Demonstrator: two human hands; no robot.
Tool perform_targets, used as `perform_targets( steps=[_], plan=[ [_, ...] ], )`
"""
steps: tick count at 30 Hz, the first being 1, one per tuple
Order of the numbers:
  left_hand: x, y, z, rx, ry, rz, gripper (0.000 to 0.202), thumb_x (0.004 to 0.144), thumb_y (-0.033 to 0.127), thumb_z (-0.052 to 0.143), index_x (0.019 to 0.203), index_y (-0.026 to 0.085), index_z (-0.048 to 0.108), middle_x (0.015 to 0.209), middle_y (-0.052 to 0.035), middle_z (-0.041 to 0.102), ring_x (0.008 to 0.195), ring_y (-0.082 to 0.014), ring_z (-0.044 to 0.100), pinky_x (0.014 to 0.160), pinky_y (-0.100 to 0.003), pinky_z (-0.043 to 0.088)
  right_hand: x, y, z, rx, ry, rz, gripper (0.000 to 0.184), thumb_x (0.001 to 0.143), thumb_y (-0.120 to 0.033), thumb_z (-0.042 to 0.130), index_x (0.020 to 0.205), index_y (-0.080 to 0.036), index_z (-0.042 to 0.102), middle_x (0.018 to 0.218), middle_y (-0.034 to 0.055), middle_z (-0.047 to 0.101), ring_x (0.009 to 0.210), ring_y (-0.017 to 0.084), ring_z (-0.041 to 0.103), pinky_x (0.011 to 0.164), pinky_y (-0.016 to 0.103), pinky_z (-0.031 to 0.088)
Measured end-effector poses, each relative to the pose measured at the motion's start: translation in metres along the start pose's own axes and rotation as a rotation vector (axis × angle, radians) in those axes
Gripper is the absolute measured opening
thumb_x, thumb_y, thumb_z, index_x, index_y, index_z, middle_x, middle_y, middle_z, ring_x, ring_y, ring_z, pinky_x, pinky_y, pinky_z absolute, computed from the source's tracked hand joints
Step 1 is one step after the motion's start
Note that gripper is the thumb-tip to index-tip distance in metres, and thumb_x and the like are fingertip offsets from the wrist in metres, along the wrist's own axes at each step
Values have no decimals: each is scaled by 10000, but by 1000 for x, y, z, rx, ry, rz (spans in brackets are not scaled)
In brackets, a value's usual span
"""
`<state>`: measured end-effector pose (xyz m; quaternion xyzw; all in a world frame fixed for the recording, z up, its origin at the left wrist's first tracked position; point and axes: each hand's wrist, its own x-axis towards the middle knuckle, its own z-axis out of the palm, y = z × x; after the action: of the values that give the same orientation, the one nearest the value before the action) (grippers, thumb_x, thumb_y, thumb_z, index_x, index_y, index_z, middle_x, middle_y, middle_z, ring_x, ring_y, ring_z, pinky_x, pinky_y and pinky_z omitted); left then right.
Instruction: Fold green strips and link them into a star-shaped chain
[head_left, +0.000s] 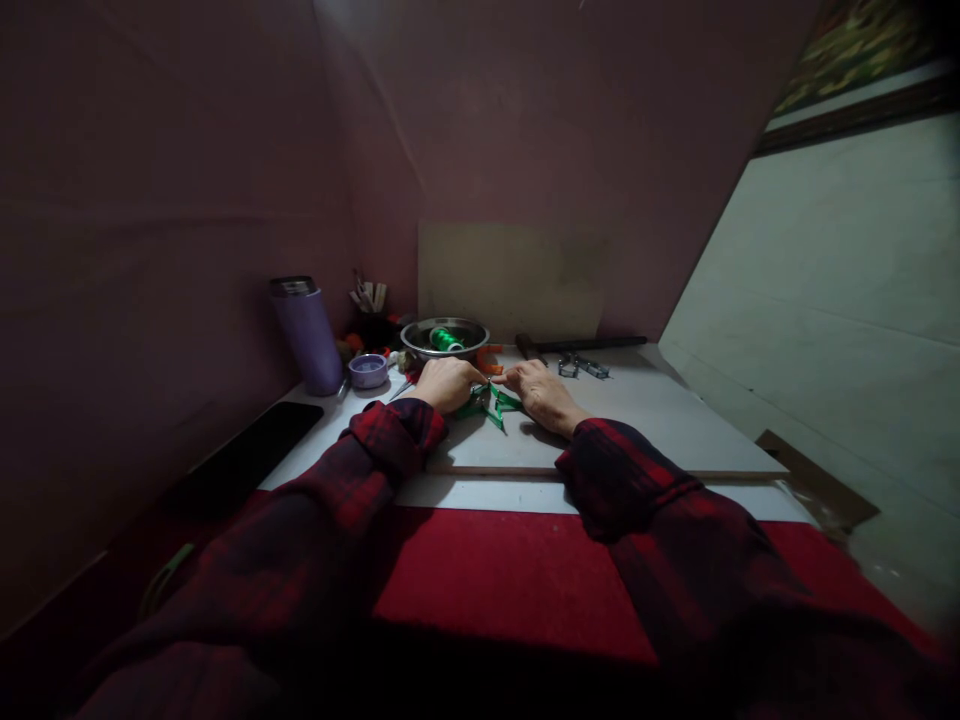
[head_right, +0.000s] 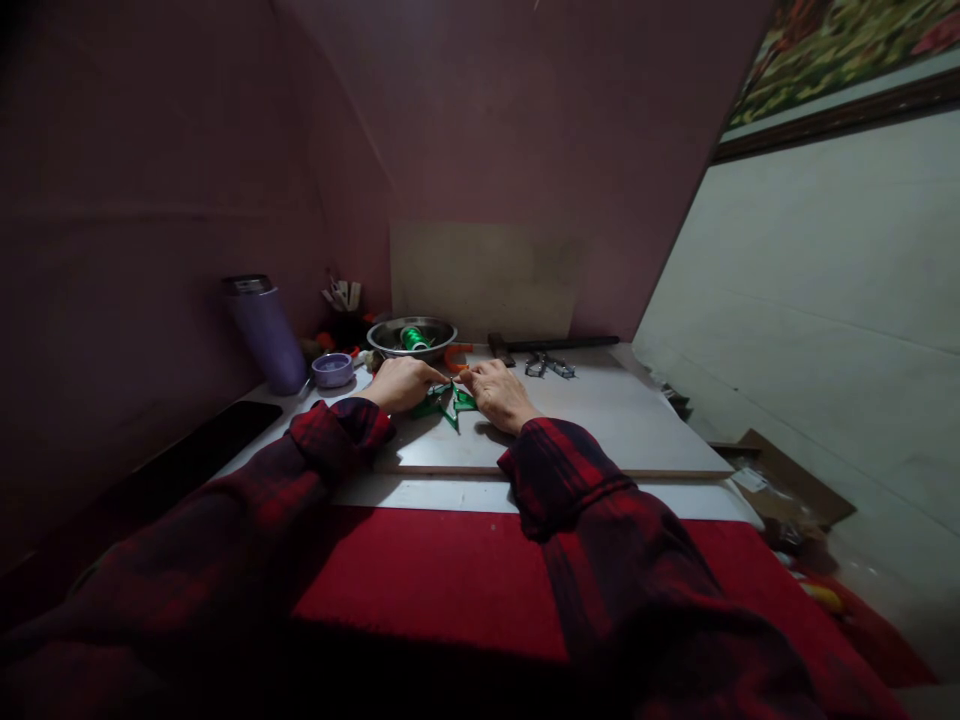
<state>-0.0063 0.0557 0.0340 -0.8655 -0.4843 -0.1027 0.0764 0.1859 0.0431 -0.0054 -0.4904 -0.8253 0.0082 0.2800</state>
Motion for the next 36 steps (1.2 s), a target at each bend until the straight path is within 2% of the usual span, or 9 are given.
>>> perform_targets(
  steps=[5, 20, 26, 36],
  plan=[
    [1, 0, 0, 4, -8, 0, 432, 780, 152, 457, 1095, 358, 669, 1047, -40, 701, 975, -235, 632, 811, -323, 472, 0, -1, 0, -5, -13, -17, 677, 918, -553, 90, 1092, -242, 666, 1110, 77, 613, 1056, 239, 452, 934, 390, 373],
    [3, -3, 5, -8, 1, 9, 439, 774, 139, 460, 1087, 360, 672, 1040, -45, 701, 964, -233, 630, 816, -332, 468, -1, -3, -2, -27, -16, -45, 604, 933, -522, 135, 1091, -272, 661, 1094, 68, 615, 1039, 241, 451, 889, 396, 387],
    [0, -2, 4, -7, 42, 7, 357, 796, 204, 472, 1058, 306, 692, 989, -71, 706, 928, -239, 634, 782, -330, 460, -2, -4, -3, -20, 20, -35, 652, 925, -541, 100, 1041, -261, 678, 1078, 70, 621, 1019, 229, 463, 888, 374, 388],
    [-12, -5, -7, 36, 46, -16, 319, 818, 229, 434, 981, 247, 708, 982, -69, 701, 937, -216, 623, 760, -287, 439, -6, -4, -5, -30, 38, -77, 737, 887, -599, 50, 1103, -250, 662, 1086, 90, 609, 1027, 233, 467, 902, 377, 394]
  ],
)
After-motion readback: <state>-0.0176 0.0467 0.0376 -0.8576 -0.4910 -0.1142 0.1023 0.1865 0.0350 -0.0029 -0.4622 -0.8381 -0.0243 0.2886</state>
